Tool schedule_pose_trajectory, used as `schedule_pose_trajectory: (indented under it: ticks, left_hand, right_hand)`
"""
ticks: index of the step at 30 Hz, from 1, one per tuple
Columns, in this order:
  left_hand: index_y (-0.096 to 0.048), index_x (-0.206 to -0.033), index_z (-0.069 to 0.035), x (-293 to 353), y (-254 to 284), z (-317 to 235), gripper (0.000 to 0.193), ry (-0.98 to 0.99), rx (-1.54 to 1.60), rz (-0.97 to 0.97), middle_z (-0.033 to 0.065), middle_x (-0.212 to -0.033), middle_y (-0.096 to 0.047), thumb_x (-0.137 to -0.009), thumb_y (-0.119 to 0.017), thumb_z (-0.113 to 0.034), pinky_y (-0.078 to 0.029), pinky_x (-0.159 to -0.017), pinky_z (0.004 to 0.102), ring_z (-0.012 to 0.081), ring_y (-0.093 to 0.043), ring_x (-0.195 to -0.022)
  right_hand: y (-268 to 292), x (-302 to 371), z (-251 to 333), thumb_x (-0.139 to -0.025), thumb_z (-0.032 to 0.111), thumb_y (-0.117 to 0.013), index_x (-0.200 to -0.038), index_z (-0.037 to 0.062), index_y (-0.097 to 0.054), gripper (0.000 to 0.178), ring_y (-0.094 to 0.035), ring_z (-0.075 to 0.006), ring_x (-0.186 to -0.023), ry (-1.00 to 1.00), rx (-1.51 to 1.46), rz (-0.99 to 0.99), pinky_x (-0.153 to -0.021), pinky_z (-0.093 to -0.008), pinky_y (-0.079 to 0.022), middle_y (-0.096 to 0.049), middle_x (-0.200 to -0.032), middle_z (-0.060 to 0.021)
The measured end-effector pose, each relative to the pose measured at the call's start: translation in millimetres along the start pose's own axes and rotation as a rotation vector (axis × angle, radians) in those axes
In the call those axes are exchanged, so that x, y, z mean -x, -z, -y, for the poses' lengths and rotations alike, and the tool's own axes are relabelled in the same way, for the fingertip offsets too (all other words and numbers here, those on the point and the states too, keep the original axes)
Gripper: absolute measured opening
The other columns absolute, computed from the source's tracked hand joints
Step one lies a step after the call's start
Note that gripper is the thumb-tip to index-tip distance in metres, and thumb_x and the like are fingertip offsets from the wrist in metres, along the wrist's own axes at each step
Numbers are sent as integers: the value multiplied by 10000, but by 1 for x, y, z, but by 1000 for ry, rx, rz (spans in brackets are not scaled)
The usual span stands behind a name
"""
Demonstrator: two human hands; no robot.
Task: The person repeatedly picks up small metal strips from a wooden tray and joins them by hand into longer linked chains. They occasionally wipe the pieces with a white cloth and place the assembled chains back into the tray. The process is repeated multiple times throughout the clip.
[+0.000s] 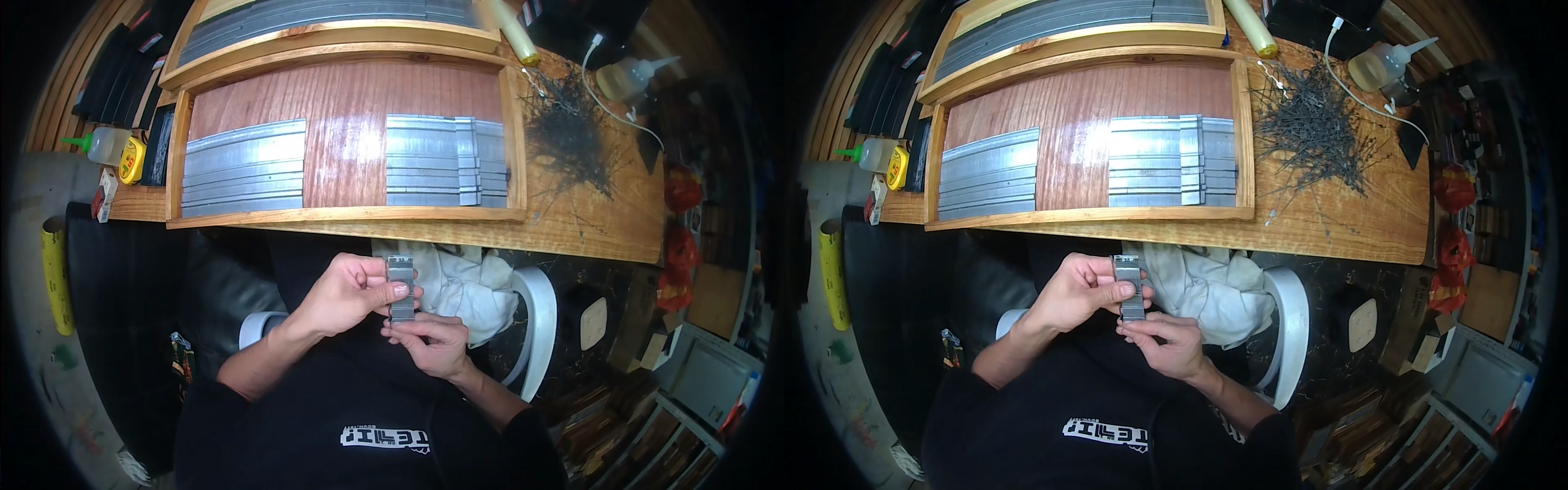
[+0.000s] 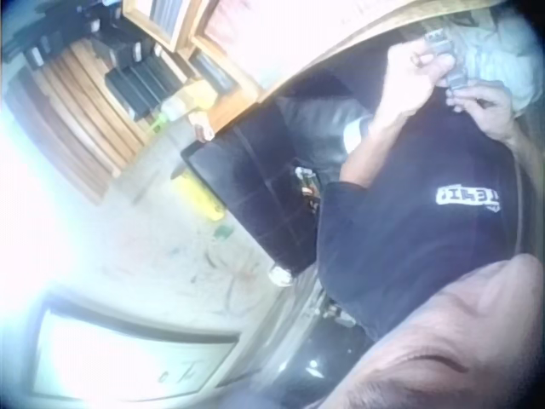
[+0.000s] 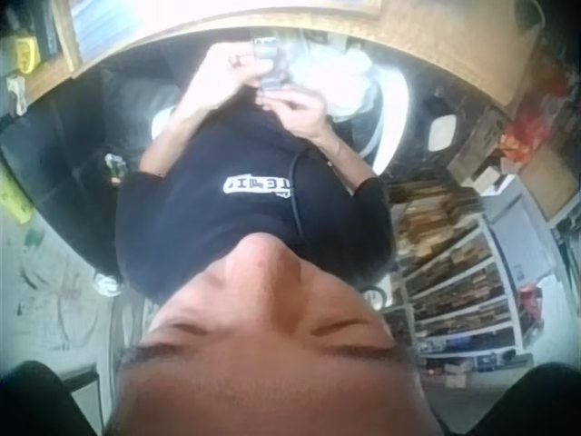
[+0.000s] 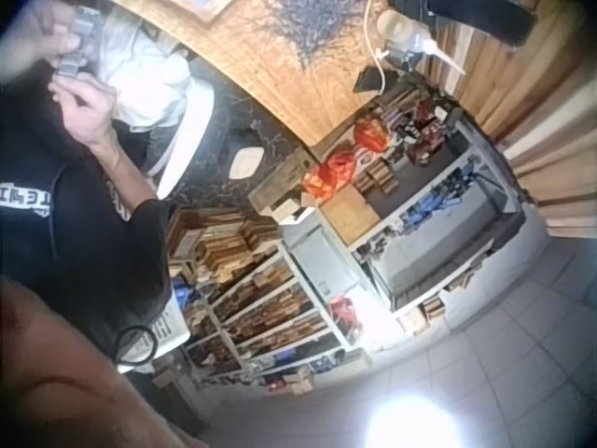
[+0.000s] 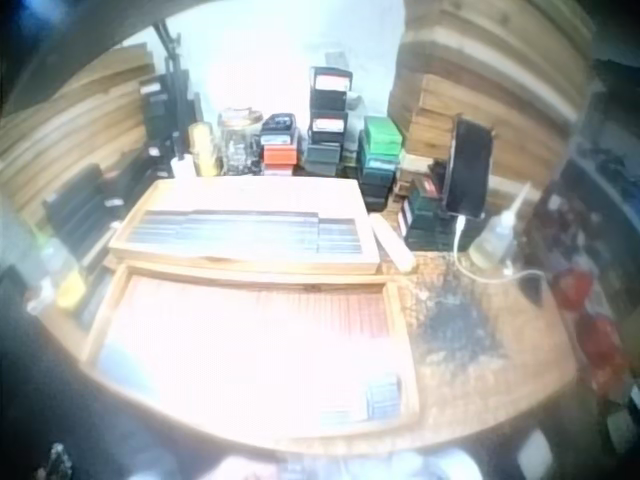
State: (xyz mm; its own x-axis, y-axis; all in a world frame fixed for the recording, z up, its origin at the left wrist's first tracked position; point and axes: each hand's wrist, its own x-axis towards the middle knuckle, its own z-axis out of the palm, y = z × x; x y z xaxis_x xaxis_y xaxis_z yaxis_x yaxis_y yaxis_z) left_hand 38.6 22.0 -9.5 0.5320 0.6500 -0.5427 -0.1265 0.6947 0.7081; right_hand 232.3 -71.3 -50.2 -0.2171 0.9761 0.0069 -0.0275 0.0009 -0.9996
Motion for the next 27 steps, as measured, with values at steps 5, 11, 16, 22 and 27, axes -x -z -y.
schedule_pose_trajectory:
  ticks: [5,11,16,22,27]
  left_hand:
    - [-721,-1204,43,-8,9,-1,235,62,-24,27,157,-1046,-792,-990,-721,-54,-664,-753,303,201,-781,-917]
    - [-732,-1185,19,-17,10,-14,220,85,-33,-33,146,-1019,-797,-982,-734,-67,-660,-725,280,187,-783,-899]
    - [-742,-1163,13,-18,11,-12,205,117,-12,2,133,-1009,-799,-981,-741,-80,-640,-741,286,174,-776,-885]
    - [-752,-1138,11,-3,13,-9,175,26,-96,-27,108,-966,-804,-1001,-719,-92,-576,-680,222,151,-769,-857]
    - [-738,-1204,12,13,8,-6,206,35,-1,32,93,-999,-795,-1011,-698,-50,-601,-740,240,153,-768,-892]
  right_hand:
    - [-8,-2,3,-890,-64,-770,-1056,-28,-781,170,-780,-189,-818,-18,-29,-5,-718,-267,-630,-799,-994,-149]
    - [-10,-15,6,-886,-49,-787,-1048,-32,-782,163,-780,-189,-821,-12,19,-67,-718,-265,-629,-798,-988,-146]
    - [-6,-17,10,-873,-28,-805,-1013,-12,-787,141,-778,-202,-848,-92,41,-29,-737,-279,-618,-796,-980,-130]
    - [33,-44,49,-899,16,-798,-943,2,-732,80,-698,-151,-831,-215,81,137,-751,-262,-565,-709,-979,-54]
    - [26,-62,40,-1037,55,-661,-1063,-33,-658,91,-683,-88,-824,-380,-195,0,-694,-220,-547,-698,-925,-53]
